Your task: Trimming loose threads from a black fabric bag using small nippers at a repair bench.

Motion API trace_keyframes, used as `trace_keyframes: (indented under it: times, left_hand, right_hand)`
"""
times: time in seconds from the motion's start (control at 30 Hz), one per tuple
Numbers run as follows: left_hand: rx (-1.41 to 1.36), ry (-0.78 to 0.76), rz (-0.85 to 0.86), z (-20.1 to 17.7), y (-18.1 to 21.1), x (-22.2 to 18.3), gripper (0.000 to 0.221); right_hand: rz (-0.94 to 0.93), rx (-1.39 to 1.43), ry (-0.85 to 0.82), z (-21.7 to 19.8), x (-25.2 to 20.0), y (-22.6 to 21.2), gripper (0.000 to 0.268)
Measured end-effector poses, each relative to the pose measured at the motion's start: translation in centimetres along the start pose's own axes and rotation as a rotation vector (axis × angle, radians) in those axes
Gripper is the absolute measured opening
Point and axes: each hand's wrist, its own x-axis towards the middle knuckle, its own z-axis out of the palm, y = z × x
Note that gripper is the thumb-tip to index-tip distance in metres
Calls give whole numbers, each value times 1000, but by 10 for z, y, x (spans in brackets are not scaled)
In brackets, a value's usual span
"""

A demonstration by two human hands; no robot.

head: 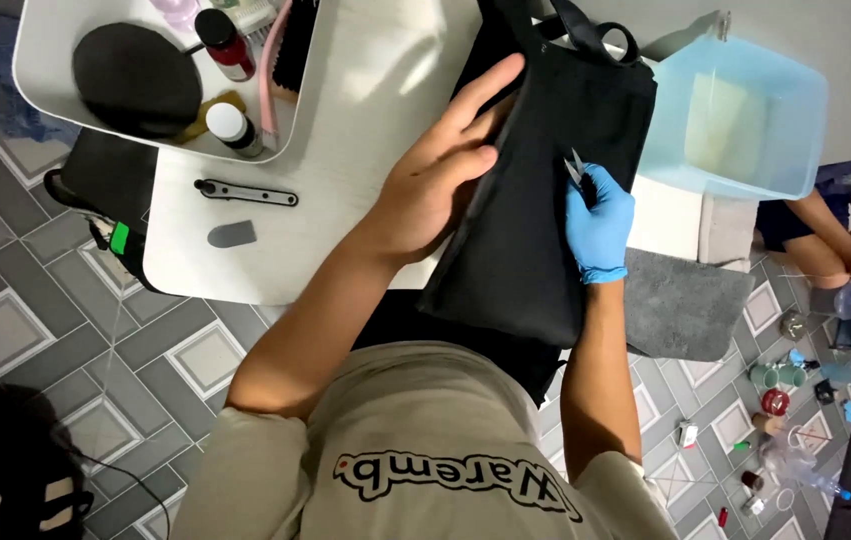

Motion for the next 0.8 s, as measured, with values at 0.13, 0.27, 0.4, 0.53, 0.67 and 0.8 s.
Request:
trace_keyframes:
  times: [0.13,0.27,0.4,0.53,0.67,0.8]
  left_hand:
    - [-50,2,-6,7,-2,13,58]
    - [-73,-34,14,11,-10,26,57]
    - [-34,-65,63,11,-21,37,52]
    - [-21,-75,103,12,-31,48,50]
    - [53,-59,136,13,-42,57,49]
    - [128,-30,137,16,-47,65,49]
  right_hand:
    - [3,84,-5,0,0,-10,17]
    - [54,239,-15,-2,0,-25,21]
    - [45,181,-17,-5,-2,-11,12]
    - [12,247,-1,-5,-1,-7,11]
    - [20,245,16,-6,0,-5,11]
    - [19,254,16,-6,2,-3,12]
